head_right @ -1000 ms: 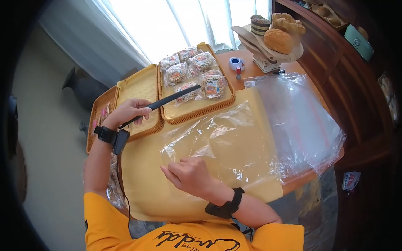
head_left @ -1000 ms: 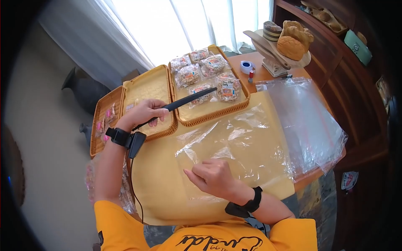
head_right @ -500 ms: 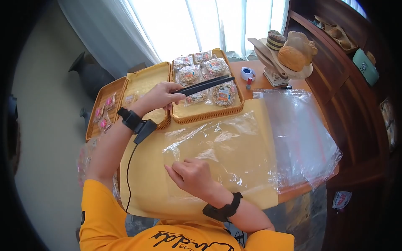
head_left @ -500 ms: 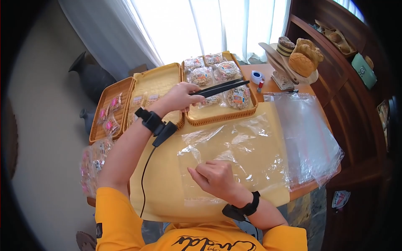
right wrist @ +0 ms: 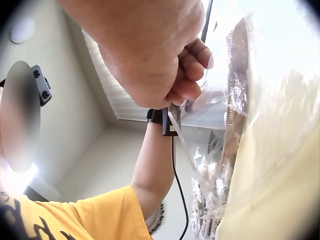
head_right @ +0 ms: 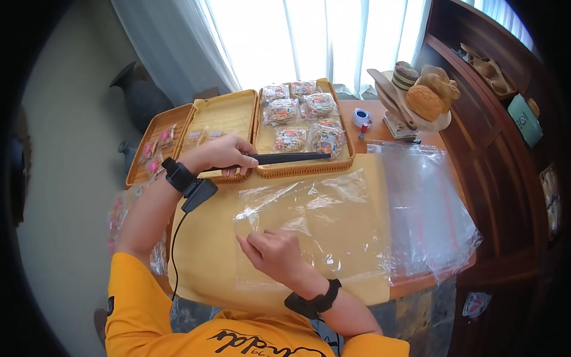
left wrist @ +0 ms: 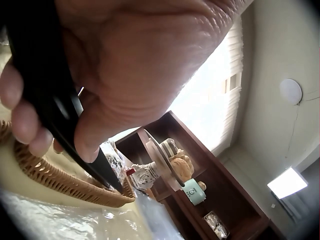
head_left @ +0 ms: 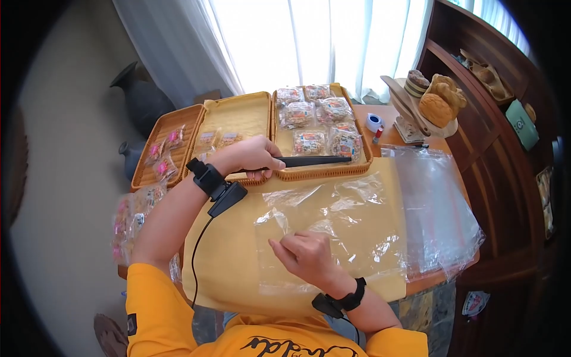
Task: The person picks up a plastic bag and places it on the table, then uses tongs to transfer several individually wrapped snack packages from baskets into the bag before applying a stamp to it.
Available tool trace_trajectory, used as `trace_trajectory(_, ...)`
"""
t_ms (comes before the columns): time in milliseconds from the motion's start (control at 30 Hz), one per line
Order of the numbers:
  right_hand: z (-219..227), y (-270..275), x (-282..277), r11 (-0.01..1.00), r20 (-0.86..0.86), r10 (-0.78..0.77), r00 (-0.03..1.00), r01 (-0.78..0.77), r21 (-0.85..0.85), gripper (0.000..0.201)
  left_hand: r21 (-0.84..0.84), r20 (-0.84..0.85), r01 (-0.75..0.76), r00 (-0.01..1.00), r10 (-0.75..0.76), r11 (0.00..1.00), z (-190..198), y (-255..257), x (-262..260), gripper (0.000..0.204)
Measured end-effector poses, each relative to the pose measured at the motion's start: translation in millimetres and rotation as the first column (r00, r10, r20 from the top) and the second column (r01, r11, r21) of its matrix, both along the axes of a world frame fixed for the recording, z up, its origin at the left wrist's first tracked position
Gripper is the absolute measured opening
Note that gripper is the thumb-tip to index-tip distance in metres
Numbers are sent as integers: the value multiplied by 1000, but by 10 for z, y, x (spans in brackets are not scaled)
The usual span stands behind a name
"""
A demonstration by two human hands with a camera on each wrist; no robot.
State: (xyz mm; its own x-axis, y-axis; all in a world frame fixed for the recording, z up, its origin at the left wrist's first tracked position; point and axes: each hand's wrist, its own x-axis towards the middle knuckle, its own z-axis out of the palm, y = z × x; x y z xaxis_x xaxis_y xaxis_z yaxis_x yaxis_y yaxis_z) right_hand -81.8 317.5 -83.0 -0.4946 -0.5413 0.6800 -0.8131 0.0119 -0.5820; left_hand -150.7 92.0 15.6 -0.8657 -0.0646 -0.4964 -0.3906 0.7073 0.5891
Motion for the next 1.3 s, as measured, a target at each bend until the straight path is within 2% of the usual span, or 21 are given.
trace_trajectory(100,-32,-18,-3,1000,-10,-21,1000,21,11,34,56,-74,-40,996,44,998,20,32,-111,26)
trace_trajectory(200,-42,-27,-9,999,-22,-31,999,31,13,34,-67,-225,-30,974,14,997,-33,233,-361,30)
trace_trajectory(267,-59,-34,-12,999,-34,-33,999,34,13,34,-325,-399,-31,911,-107,945,-142,319,-517,34)
trace_trajectory(300,-65,-32,-21,999,-37,-39,999,39,12,34,-321,-406,-34,908,-105,946,-152,323,-541,34)
trace_trajectory(400,-95,-33,-43,999,-41,-41,998,42,24,34,-439,-183,5,979,-95,898,-41,355,-454,34)
trace_trajectory(500,-85,-40,-24,999,-41,-30,999,32,39,33,-447,-142,-12,988,-58,894,38,212,-254,33)
trace_trajectory(567,-78,-40,-5,999,-41,-17,999,19,51,32,-448,-148,-15,987,-57,894,-4,108,-133,31)
trace_trajectory(633,-77,-33,12,998,-38,0,999,3,69,31,-595,-404,-33,876,-263,803,-131,26,-24,30)
trace_trajectory(667,-80,-33,-2,997,-33,-3,999,5,82,32,-593,-404,-39,878,-255,805,-123,26,46,30)
trace_trajectory(733,-86,-22,-14,995,-24,-5,1000,7,96,32,-313,-396,-166,918,30,935,-70,54,206,28)
trace_trajectory(767,-90,-12,-19,993,-27,-5,1000,8,114,30,-313,-394,-167,919,32,935,-83,77,312,28)
trace_trajectory(800,-89,-13,-15,991,-30,-7,1000,11,130,27,-27,-426,-239,881,205,971,-119,98,451,30)
trace_trajectory(833,-83,-20,-1,991,-27,-9,1000,13,130,27,260,-406,-288,833,375,922,-167,114,588,32)
trace_trajectory(900,-61,-20,24,996,49,57,997,-60,67,6,489,-367,-249,811,456,836,-370,105,829,28)
trace_trajectory(933,-36,-11,31,996,48,54,997,-57,70,6,542,-331,-279,797,506,793,-457,129,956,27)
trace_trajectory(1000,13,11,41,998,242,22,970,-33,44,17,595,-287,-314,777,561,740,-630,157,1199,27)
trace_trajectory(1067,23,12,-20,1000,278,0,960,3,-10,23,683,-221,-342,745,629,645,-799,154,1408,26)
trace_trajectory(1133,20,34,-113,997,313,-25,950,47,-63,30,705,-207,-349,732,649,618,-915,149,1551,26)
trace_trajectory(1200,-8,29,-205,977,-157,-184,970,198,78,46,730,-191,-347,724,662,589,-983,116,1667,30)
trace_trajectory(1233,-45,4,-191,978,-161,-178,971,192,78,46,731,-192,-348,719,667,586,-999,85,1694,30)
trace_trajectory(1300,-167,-16,-125,856,-266,-188,946,290,427,70,778,-235,-310,664,710,547,-1026,45,1720,38)
